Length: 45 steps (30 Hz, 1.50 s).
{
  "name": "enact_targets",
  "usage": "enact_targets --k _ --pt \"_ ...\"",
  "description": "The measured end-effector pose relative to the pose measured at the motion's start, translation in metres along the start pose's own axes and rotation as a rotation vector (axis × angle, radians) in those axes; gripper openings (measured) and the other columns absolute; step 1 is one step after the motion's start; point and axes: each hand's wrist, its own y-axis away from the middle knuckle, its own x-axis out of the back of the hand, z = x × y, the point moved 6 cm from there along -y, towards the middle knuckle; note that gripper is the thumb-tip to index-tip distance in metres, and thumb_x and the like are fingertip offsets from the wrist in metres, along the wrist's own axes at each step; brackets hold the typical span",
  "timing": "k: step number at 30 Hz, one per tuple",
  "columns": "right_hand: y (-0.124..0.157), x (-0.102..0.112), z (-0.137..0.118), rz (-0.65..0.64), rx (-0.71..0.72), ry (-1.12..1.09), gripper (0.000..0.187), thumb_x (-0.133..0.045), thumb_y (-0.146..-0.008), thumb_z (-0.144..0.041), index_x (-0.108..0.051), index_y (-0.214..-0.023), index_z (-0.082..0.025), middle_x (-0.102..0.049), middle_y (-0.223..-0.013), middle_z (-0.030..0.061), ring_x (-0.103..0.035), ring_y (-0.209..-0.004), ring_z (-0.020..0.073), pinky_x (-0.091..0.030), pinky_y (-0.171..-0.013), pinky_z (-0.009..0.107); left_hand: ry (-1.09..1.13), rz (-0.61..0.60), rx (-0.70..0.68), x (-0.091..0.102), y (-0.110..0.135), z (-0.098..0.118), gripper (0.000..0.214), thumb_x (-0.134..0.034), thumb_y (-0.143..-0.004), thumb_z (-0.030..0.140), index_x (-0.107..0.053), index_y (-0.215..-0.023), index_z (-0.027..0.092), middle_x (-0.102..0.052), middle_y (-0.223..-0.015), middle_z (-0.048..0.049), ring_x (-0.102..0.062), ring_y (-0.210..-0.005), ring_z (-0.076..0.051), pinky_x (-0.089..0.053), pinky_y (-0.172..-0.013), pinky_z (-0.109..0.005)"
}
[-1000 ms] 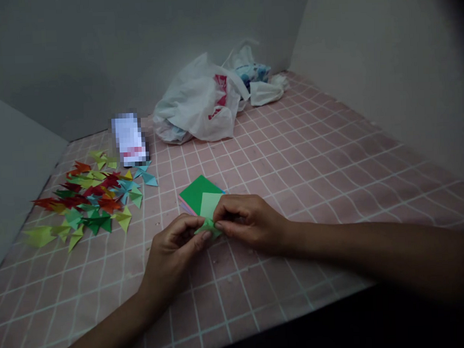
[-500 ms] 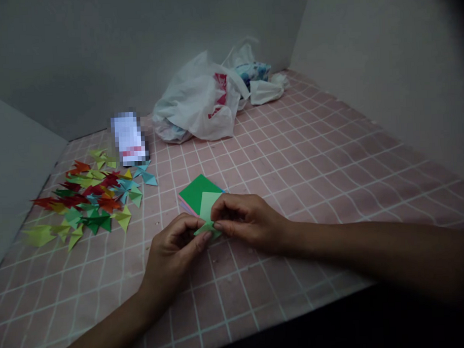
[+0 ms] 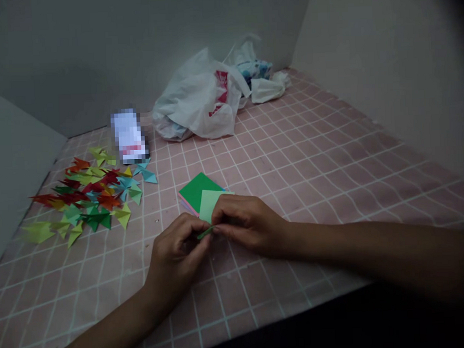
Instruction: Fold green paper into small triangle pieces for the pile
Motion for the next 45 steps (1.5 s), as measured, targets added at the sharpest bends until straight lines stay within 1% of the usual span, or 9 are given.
enact_targets --k 7,12,17,25,29,33,37,43,45 --pt "0.001 0.008 0.003 0.115 -0.092 -0.131 0.012 -0.061 -0.088 -0.013 -0.057 -0.077 -0.017 -0.059 -0.074 -0.0017 -0.052 -0.067 0.0103 -0.041 -0.064 0.024 0.159 -0.034 0.122 -0.002 -0.002 -0.008 0.008 -0.064 -0.089 0.019 -0.069 -0.083 0.020 -0.064 -0.079 -0.0005 -0.061 -0.072 -0.013 -0.047 -0.065 -0.024" --pt "-0.001 0.005 0.010 0.056 -0.217 -0.233 0.012 -0.061 -0.085 -0.016 -0.056 -0.075 -0.017 -0.056 -0.070 -0.0029 -0.049 -0.064 0.0098 -0.038 -0.060 0.023 0.217 0.011 0.159 0.002 -0.002 -0.015 0.010 -0.065 -0.089 0.021 -0.070 -0.080 0.020 -0.065 -0.078 -0.0001 -0.061 -0.073 -0.013 -0.046 -0.067 -0.025" --pt "-0.002 0.004 0.011 0.033 -0.210 -0.216 0.016 -0.062 -0.086 -0.020 -0.057 -0.072 -0.016 -0.053 -0.067 -0.0029 -0.047 -0.063 0.0097 -0.037 -0.060 0.024 0.221 0.018 0.188 0.004 -0.004 -0.016 0.012 -0.066 -0.087 0.024 -0.070 -0.077 0.019 -0.064 -0.076 -0.0010 -0.060 -0.071 -0.014 -0.045 -0.066 -0.025" --pt "0.001 0.007 0.017 0.109 -0.333 -0.333 0.017 -0.064 -0.085 -0.025 -0.059 -0.071 -0.017 -0.053 -0.065 -0.0033 -0.046 -0.061 0.0099 -0.036 -0.058 0.024 0.465 -0.021 0.402 0.000 -0.004 -0.027 0.022 -0.066 -0.084 0.032 -0.061 -0.068 0.018 -0.054 -0.058 0.0032 -0.049 -0.054 -0.011 -0.041 -0.053 -0.022" --pt "0.002 0.004 0.021 0.108 -0.369 -0.404 0.017 -0.065 -0.084 -0.027 -0.060 -0.071 -0.017 -0.053 -0.064 -0.0032 -0.046 -0.061 0.0100 -0.036 -0.058 0.024 0.513 -0.033 0.408 -0.002 -0.005 -0.028 0.022 -0.067 -0.083 0.035 -0.062 -0.069 0.018 -0.055 -0.059 0.0026 -0.049 -0.054 -0.010 -0.041 -0.052 -0.022" --pt "0.001 0.000 0.016 0.049 -0.288 -0.315 0.015 -0.064 -0.084 -0.023 -0.060 -0.070 -0.017 -0.055 -0.067 -0.0025 -0.048 -0.064 0.0105 -0.037 -0.062 0.025 0.513 -0.035 0.401 -0.003 -0.005 -0.028 0.015 -0.069 -0.080 0.033 -0.068 -0.077 0.018 -0.062 -0.066 -0.0005 -0.053 -0.058 -0.012 -0.044 -0.053 -0.023" --pt "0.000 -0.002 0.009 0.010 -0.227 -0.277 0.016 -0.064 -0.084 -0.020 -0.060 -0.069 -0.017 -0.055 -0.066 -0.0031 -0.047 -0.063 0.0098 -0.038 -0.062 0.025 0.483 -0.024 0.359 0.000 -0.004 -0.022 0.020 -0.067 -0.084 0.031 -0.066 -0.069 0.018 -0.060 -0.063 -0.0003 -0.054 -0.059 -0.012 -0.045 -0.056 -0.024" --pt "0.000 -0.001 0.012 0.029 -0.285 -0.332 0.016 -0.063 -0.084 -0.022 -0.059 -0.069 -0.017 -0.053 -0.064 -0.0037 -0.047 -0.061 0.0097 -0.037 -0.061 0.025 0.444 -0.004 0.342 0.002 -0.003 -0.018 0.027 -0.058 -0.090 0.037 -0.064 -0.071 0.018 -0.059 -0.063 0.0001 -0.054 -0.059 -0.013 -0.045 -0.055 -0.024" --pt "0.000 -0.001 0.014 0.050 -0.299 -0.328 0.016 -0.063 -0.084 -0.023 -0.060 -0.070 -0.016 -0.054 -0.065 -0.0033 -0.047 -0.062 0.0101 -0.037 -0.061 0.025 0.462 -0.045 0.363 -0.003 -0.003 -0.019 0.024 -0.060 -0.088 0.038 -0.064 -0.075 0.018 -0.058 -0.063 0.0013 -0.052 -0.057 -0.012 -0.042 -0.053 -0.023"
